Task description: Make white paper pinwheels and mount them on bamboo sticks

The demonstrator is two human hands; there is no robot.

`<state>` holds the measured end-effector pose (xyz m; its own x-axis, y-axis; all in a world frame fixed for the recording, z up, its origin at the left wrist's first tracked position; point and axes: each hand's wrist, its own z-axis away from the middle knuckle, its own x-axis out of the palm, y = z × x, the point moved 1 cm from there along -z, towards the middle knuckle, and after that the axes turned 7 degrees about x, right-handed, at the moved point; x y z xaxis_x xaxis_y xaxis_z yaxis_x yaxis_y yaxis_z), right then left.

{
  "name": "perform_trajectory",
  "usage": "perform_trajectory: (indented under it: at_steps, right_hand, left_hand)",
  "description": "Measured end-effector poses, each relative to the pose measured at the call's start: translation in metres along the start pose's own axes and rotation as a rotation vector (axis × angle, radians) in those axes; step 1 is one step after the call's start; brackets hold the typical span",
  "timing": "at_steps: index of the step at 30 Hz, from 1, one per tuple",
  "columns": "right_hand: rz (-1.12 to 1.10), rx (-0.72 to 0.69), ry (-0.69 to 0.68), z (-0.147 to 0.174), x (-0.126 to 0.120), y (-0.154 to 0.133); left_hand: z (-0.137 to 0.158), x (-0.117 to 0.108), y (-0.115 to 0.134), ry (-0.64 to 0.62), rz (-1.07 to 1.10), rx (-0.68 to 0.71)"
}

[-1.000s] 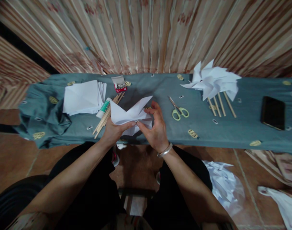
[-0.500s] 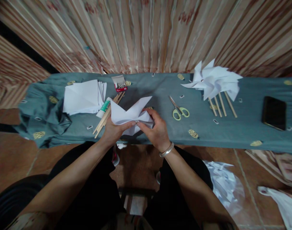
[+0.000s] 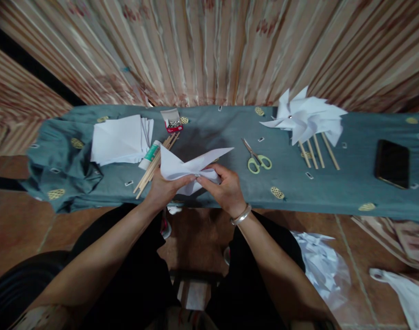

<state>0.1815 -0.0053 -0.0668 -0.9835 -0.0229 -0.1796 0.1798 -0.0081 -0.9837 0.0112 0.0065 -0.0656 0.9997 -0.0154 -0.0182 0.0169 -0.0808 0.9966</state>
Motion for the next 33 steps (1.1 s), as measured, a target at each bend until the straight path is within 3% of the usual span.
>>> perform_trajectory:
  at_steps: [33]
  right_hand:
    - [-0.046,0.071,-0.026,-0.0019,-0.0011,-0.0051]
  left_hand:
    - [-0.0018,0.0022,0.0016,0.011,-0.027,-0.012]
